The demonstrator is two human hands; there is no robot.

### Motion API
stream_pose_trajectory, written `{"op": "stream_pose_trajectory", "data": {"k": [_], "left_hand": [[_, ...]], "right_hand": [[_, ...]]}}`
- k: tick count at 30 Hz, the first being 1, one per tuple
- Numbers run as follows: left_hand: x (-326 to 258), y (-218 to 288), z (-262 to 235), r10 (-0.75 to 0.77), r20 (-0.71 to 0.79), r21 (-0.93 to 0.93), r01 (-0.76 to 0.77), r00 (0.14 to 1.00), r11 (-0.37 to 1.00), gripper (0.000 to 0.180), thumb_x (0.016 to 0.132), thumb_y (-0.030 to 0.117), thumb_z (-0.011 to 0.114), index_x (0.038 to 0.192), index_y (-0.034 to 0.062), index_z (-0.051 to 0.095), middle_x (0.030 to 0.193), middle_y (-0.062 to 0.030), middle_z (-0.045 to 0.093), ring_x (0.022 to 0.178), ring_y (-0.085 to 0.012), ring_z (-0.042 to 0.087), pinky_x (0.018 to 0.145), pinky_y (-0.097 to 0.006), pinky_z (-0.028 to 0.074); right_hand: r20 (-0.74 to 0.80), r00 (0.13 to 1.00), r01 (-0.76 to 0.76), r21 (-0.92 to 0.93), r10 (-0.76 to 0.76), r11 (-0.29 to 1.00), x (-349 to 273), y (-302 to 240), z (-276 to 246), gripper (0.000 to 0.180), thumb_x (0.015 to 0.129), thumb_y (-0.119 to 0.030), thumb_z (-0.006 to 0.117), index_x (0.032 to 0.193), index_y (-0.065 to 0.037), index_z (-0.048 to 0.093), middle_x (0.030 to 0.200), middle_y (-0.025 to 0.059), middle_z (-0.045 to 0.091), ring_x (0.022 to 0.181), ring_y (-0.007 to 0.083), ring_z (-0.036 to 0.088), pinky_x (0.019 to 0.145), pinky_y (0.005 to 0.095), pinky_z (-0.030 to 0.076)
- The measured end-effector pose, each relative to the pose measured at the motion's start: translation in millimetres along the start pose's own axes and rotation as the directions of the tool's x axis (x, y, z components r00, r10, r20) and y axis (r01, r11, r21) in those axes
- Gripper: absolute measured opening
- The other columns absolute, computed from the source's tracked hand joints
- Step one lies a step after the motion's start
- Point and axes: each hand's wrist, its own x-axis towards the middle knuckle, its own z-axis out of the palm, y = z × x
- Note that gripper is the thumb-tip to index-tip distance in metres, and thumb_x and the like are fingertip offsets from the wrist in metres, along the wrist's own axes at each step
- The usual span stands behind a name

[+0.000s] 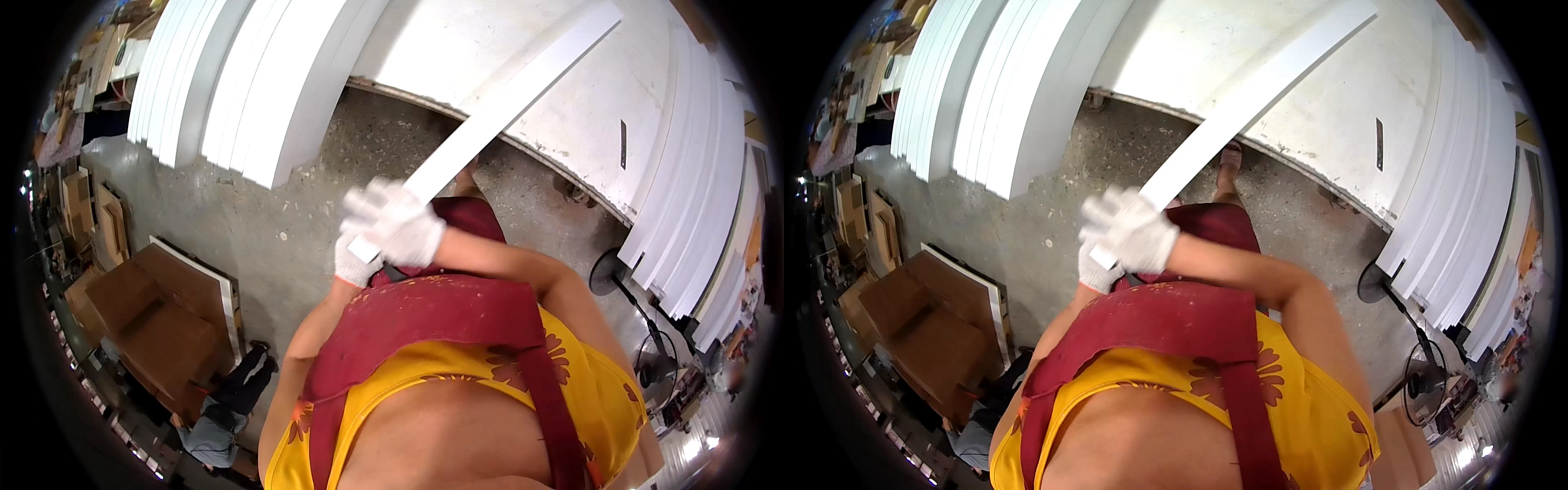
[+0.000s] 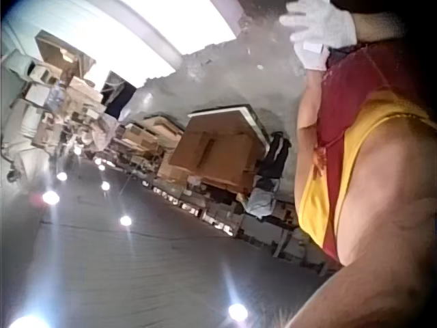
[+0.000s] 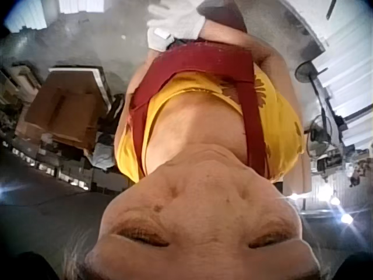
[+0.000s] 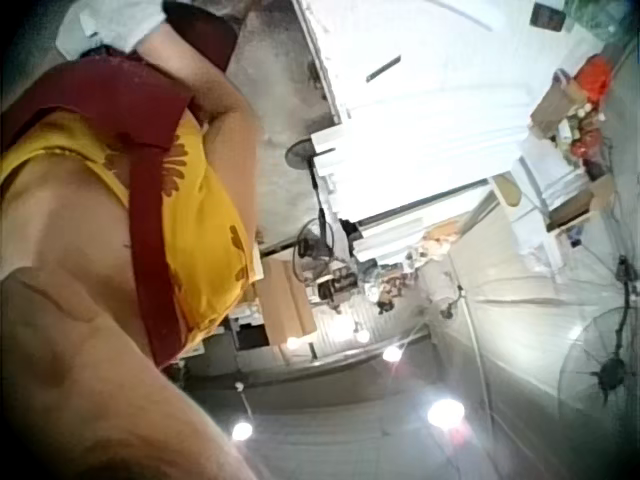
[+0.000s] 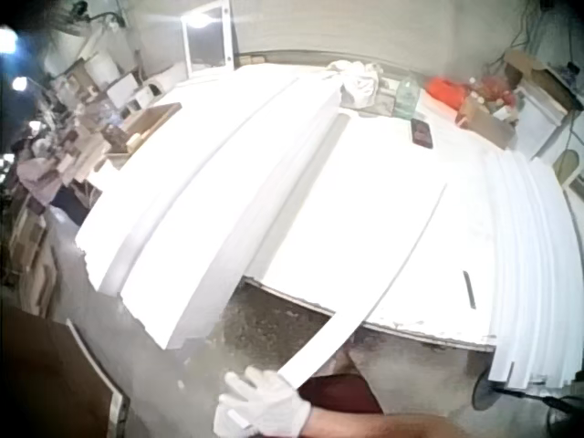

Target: The person sands a long white wooden trim piece by hand using a sanding block. They move the block repeatedly along the edges and flat surfaces, then flip the piece over to sand the remaining sides.

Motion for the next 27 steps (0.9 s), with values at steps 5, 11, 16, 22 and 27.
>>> {"op": "stream_pose_trajectory", "data": {"k": [5,11,16,22,27], "left_hand": [[7.8,-16.1,17.1,-0.031,0.058,-0.012,0.032,0.998,0.999,0.054,0.101,0.024,0.042,0.145,-0.0073,0.041,0.148,-0.0224,0.047,0.137,-0.0384,0.046,0.117,-0.057,0.034],[16.3,-12.4,35.4,-0.025,-0.120,0.119,0.039,0.992,0.992,0.049,0.099,0.022,0.049,0.140,-0.0037,0.047,0.140,-0.0196,0.053,0.128,-0.0342,0.051,0.110,-0.051,0.039],[13.1,-7.4,-2.1,0.209,0.227,0.971,-0.239,0.951,0.034,0.042,0.095,0.020,0.058,0.132,0.0011,0.056,0.127,-0.0159,0.063,0.113,-0.0293,0.061,0.098,-0.044,0.048],[9.6,-3.5,15.0,0.003,-0.004,0.412,-0.001,1.000,0.911,0.040,0.097,0.025,0.056,0.132,0.0040,0.057,0.128,-0.0137,0.064,0.114,-0.0274,0.061,0.098,-0.042,0.049],[13.1,-9.7,35.7,-0.118,0.017,0.092,0.116,0.993,0.989,0.044,0.100,0.032,0.048,0.134,0.0054,0.054,0.135,-0.0129,0.058,0.121,-0.0275,0.056,0.103,-0.043,0.046]], "right_hand": [[0.053,0.994,0.092,0.033,-0.094,0.995,-12.8,5.8,0.7,0.027,0.076,-0.020,0.062,0.103,-0.019,0.063,0.109,0.0109,0.056,0.097,0.0297,0.057,0.081,0.0441,0.049],[-0.660,0.735,-0.662,-0.649,0.155,0.374,-77.4,151.2,-78.2,0.031,0.093,-0.016,0.048,0.115,-0.023,0.068,0.137,0.0095,0.061,0.090,0.0268,0.067,0.079,0.0406,0.056],[0.003,0.996,-0.083,-0.255,0.087,0.963,-13.1,-49.0,30.3,0.025,0.077,-0.018,0.061,0.102,-0.019,0.066,0.107,0.0095,0.061,0.094,0.0288,0.062,0.083,0.0485,0.052],[-0.274,0.923,-0.372,-0.451,0.271,0.811,-55.8,79.2,-33.3,0.034,0.088,-0.016,0.057,0.120,-0.025,0.067,0.135,0.0090,0.060,0.105,0.0303,0.062,0.085,0.0442,0.054],[-0.357,0.841,-0.514,-0.292,0.407,0.806,-42.8,56.9,-25.8,0.024,0.088,-0.018,0.054,0.105,-0.021,0.071,0.119,0.0086,0.066,0.102,0.0287,0.062,0.079,0.0424,0.053]]}}
